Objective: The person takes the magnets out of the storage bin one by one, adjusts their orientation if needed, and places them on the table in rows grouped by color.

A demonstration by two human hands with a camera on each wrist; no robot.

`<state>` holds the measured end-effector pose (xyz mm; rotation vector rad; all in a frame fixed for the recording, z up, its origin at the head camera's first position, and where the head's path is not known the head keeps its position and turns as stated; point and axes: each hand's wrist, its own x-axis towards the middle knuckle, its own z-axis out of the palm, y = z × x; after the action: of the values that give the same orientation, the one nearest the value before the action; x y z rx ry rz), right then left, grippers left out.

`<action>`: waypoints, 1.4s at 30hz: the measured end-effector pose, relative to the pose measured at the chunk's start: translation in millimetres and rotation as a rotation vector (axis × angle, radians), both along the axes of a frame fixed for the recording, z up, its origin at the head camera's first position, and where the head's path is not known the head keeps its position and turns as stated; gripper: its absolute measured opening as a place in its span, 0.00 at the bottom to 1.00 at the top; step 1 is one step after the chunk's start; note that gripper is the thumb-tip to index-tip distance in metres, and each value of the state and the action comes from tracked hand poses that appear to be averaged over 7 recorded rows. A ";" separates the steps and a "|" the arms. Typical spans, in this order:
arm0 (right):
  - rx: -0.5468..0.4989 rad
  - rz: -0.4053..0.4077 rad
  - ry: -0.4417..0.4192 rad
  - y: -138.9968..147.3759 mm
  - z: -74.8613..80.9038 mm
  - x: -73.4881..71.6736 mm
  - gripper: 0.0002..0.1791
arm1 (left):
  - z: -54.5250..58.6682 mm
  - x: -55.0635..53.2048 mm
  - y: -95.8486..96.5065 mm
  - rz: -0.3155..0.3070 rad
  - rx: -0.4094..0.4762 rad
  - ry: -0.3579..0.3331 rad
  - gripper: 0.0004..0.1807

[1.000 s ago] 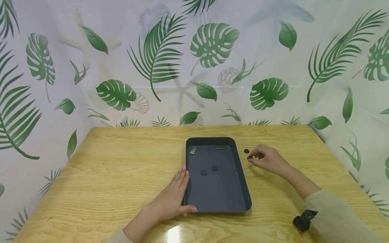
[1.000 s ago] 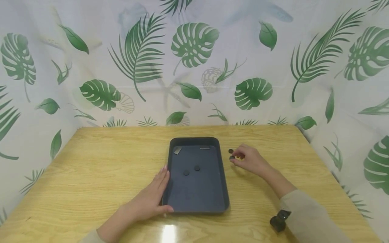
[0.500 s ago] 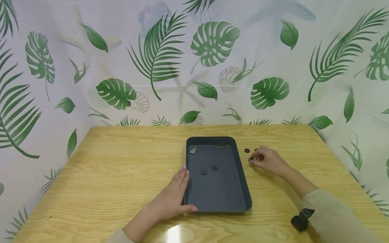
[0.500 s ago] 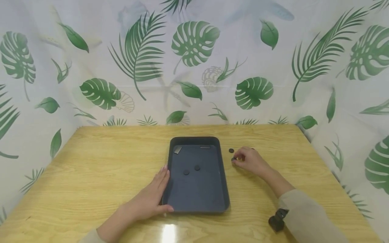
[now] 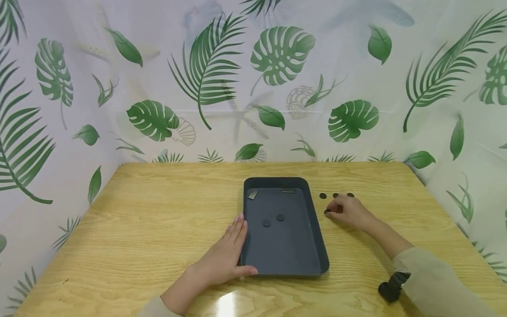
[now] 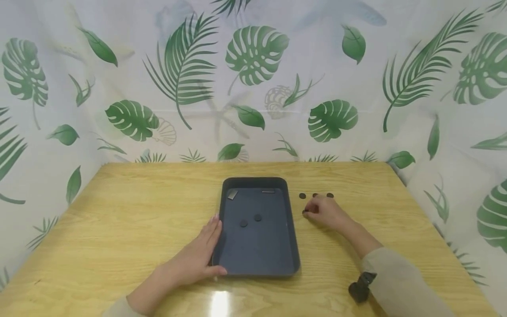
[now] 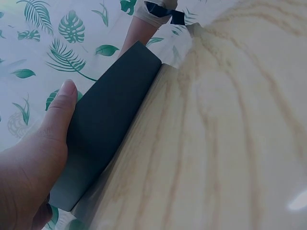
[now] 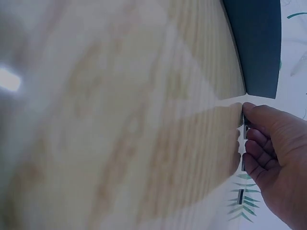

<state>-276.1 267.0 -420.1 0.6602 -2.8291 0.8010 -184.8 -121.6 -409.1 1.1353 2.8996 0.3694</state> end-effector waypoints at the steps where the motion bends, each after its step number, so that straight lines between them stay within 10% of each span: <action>1: 0.001 0.000 -0.005 0.5 -0.2 0.1 0.06 | -0.2 -0.2 0.2 -0.003 0.001 0.004 0.59; 23: -0.025 -0.003 -0.012 -1.5 11.9 4.6 0.12 | -2.3 -2.1 -0.2 -0.003 -0.005 0.011 0.59; 42: -0.089 0.179 0.164 -22.9 38.4 15.8 0.10 | 1.7 -1.0 1.5 0.003 -0.001 -0.029 0.59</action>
<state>-260.3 244.0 -381.7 0.9301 -2.5990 0.8518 -185.8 -120.1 -407.4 1.1157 2.8761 0.3807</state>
